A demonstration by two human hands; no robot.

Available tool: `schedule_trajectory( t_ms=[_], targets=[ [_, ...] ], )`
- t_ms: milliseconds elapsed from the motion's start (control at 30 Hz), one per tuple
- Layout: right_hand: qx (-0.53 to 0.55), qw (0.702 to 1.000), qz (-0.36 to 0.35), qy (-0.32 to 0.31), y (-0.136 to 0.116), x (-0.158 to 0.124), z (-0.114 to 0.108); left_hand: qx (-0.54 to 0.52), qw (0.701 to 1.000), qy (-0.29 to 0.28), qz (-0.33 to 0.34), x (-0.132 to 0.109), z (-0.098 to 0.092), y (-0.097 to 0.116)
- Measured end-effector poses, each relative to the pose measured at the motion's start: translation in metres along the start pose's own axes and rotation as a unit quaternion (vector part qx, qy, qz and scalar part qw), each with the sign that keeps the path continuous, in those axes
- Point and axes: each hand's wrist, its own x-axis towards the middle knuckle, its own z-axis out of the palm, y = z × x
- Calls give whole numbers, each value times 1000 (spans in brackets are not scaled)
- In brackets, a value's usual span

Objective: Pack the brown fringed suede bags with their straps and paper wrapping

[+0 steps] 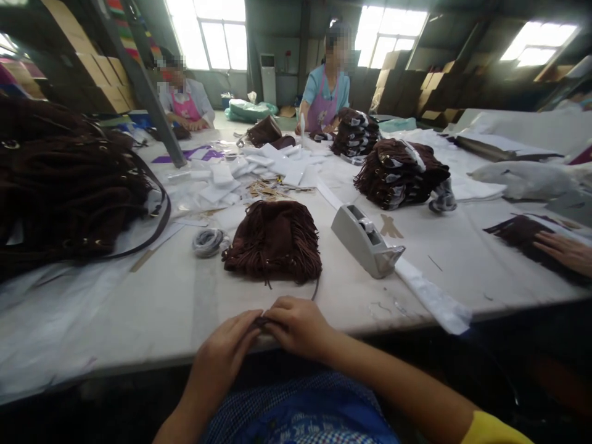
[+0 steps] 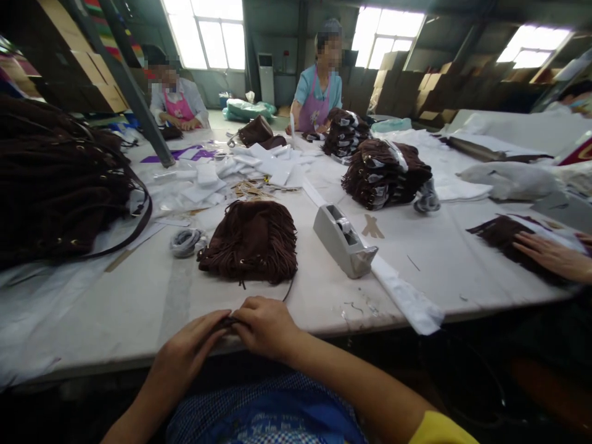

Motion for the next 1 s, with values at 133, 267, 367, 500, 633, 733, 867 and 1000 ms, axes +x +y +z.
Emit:
schedule_trajectory(
  t_ms=[133, 267, 367, 500, 633, 733, 867, 1000],
  targets=[
    [52, 994, -46, -85, -4, 24, -4, 8, 993, 88, -73, -21, -12, -21],
    [98, 988, -71, -97, -9, 58, 4, -6, 962, 199, -187, -25, -22, -20],
    [144, 979, -84, -114, -13, 85, 19, -90, 947, 226, -211, -22, -26, -17],
    [275, 929, -124, -216, -18, 110, 26, -260, 909, 221, -237, -22, -34, -21],
    [296, 913, -136, -247, -24, 110, 21, -376, 867, 195, -263, -29, -41, -24],
    [282, 924, -121, -228, -26, 106, 23, -331, 892, 179, -248, -28, -46, -19],
    [283, 928, -77, -228, -24, 105, 31, -151, 949, 170, -219, -20, -74, -26],
    [300, 930, -48, -209, -21, 104, 32, -26, 912, 309, -269, -14, -151, -74]
  ],
)
